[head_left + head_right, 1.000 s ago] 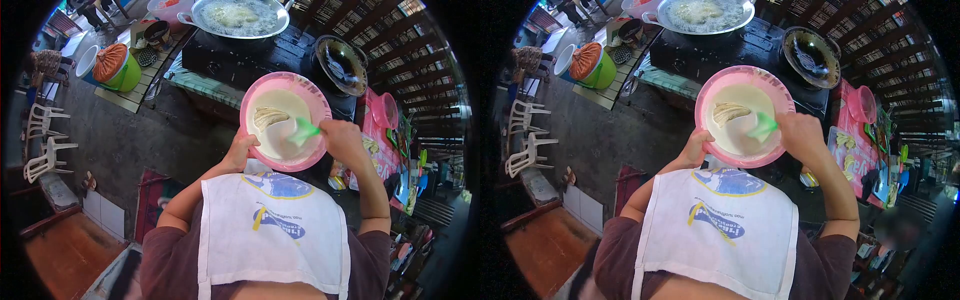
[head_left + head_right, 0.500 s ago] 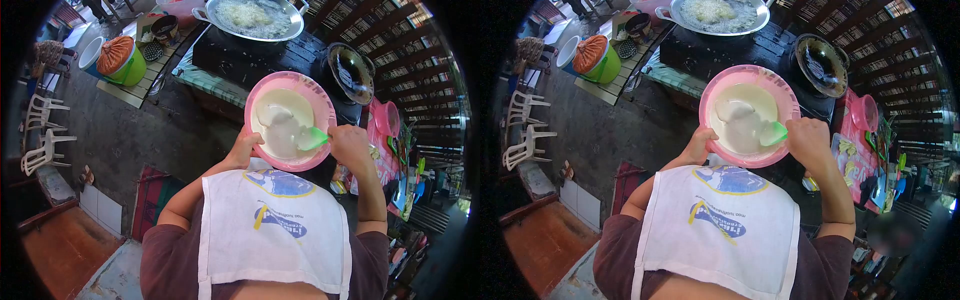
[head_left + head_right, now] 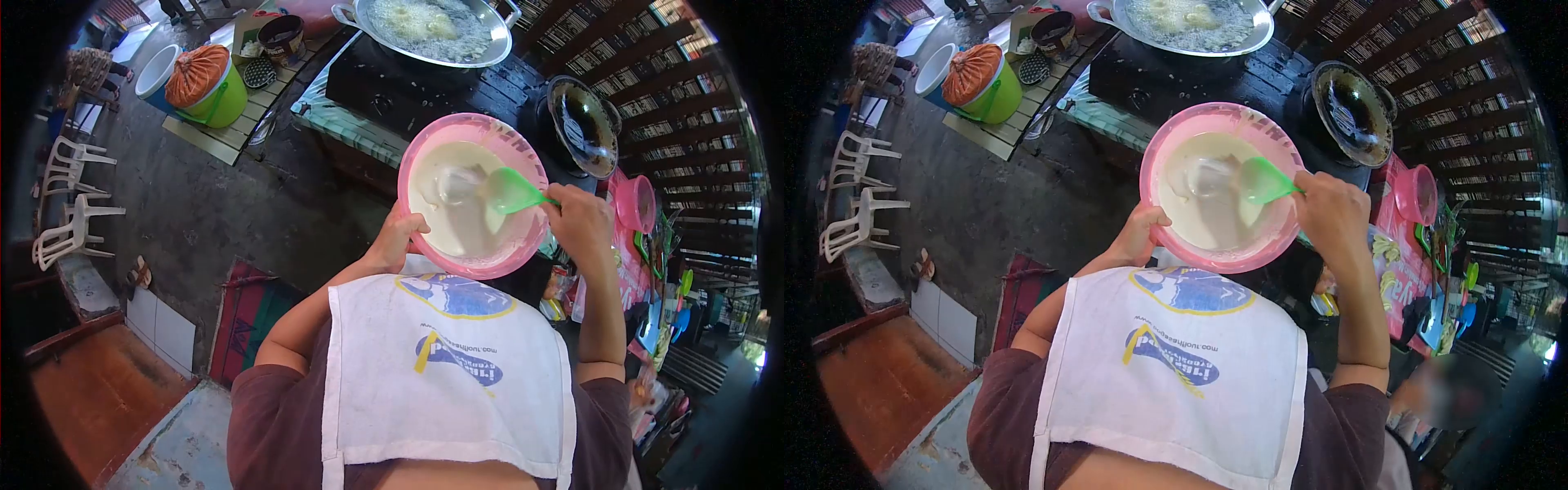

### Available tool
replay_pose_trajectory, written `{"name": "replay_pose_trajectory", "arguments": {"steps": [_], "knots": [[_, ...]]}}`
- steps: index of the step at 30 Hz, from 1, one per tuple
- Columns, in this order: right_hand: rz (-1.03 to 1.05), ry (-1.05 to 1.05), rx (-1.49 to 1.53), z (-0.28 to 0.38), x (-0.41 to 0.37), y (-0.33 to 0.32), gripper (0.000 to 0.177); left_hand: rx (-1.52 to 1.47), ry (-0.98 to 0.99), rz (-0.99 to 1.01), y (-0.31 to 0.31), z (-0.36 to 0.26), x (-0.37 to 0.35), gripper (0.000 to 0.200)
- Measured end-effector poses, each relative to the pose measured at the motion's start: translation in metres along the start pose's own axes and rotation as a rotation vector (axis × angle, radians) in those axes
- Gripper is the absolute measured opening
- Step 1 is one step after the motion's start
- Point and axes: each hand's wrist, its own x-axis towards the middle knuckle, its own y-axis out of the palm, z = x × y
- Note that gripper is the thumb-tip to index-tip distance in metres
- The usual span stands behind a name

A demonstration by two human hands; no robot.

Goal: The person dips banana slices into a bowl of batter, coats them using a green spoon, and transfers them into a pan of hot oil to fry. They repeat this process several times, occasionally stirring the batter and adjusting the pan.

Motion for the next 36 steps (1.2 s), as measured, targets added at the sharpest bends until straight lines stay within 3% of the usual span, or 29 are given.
{"name": "replay_pose_trajectory", "arguments": {"steps": [5,14,20,23,26,31,36], "knots": [[-0.018,-0.044,0.072,-0.012,0.014,0.030,0.014,-0.002,-0.024,0.014,-0.002,-0.005,-0.005,0.056],[0.181,0.069,0.245,0.004,0.011,0.024,0.015,0.014,-0.041,0.011,-0.012,-0.010,-0.011,0.060],[0.082,0.020,0.253,0.035,0.002,-0.002,0.013,0.044,-0.046,0.010,-0.018,-0.015,-0.014,0.060],[-0.002,-0.125,0.247,0.034,0.008,0.031,0.013,0.040,-0.037,0.034,-0.019,-0.016,-0.015,0.056],[0.070,-0.049,0.313,0.045,0.008,0.024,0.014,0.037,-0.010,0.042,-0.021,-0.021,-0.016,0.057],[-0.031,-0.127,0.326,0.054,0.015,0.047,0.014,0.049,-0.028,0.019,-0.030,-0.023,-0.018,0.058],[0.112,0.021,0.482,0.063,0.018,0.059,0.017,0.052,-0.035,-0.008,-0.041,-0.031,-0.025,0.060]]}}
